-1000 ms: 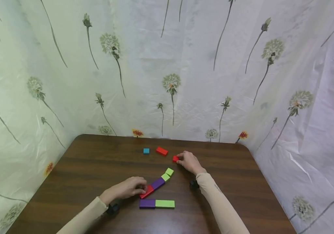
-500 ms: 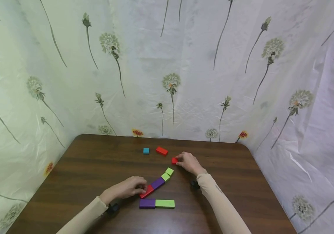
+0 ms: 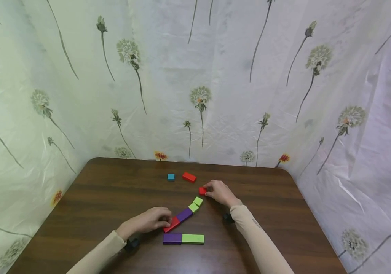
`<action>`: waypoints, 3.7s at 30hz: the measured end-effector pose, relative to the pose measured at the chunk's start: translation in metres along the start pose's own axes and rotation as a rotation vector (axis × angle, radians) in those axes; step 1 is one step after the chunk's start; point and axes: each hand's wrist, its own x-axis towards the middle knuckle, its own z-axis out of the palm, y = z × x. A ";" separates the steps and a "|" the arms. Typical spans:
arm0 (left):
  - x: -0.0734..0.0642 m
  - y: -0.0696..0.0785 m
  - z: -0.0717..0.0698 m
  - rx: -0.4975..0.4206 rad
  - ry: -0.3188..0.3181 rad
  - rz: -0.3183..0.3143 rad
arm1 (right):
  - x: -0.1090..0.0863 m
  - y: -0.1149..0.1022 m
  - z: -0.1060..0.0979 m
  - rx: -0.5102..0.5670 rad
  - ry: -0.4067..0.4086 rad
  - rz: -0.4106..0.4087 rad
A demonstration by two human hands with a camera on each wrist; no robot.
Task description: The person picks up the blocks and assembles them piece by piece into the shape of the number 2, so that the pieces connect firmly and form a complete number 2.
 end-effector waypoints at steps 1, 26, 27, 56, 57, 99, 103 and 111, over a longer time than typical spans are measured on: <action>0.000 0.000 0.000 -0.001 -0.001 -0.001 | 0.000 0.000 0.000 0.002 -0.001 -0.002; -0.001 0.001 0.001 -0.007 -0.007 -0.006 | 0.001 -0.004 0.005 0.035 -0.036 -0.035; -0.001 0.001 0.001 -0.004 -0.007 -0.006 | 0.001 -0.004 0.005 0.036 -0.037 -0.036; 0.000 -0.001 0.002 0.008 -0.005 -0.007 | -0.001 -0.009 0.005 0.099 -0.100 -0.033; 0.000 -0.001 0.002 0.010 -0.005 -0.007 | -0.001 -0.010 0.005 0.096 -0.100 -0.033; 0.000 0.000 -0.001 -0.001 -0.012 -0.012 | -0.008 -0.012 0.002 0.130 -0.165 -0.057; 0.000 -0.001 -0.001 -0.005 -0.013 -0.016 | -0.009 -0.014 0.000 0.119 -0.190 -0.057; 0.000 -0.002 0.001 -0.007 -0.009 -0.006 | -0.010 -0.018 -0.001 0.102 -0.200 -0.061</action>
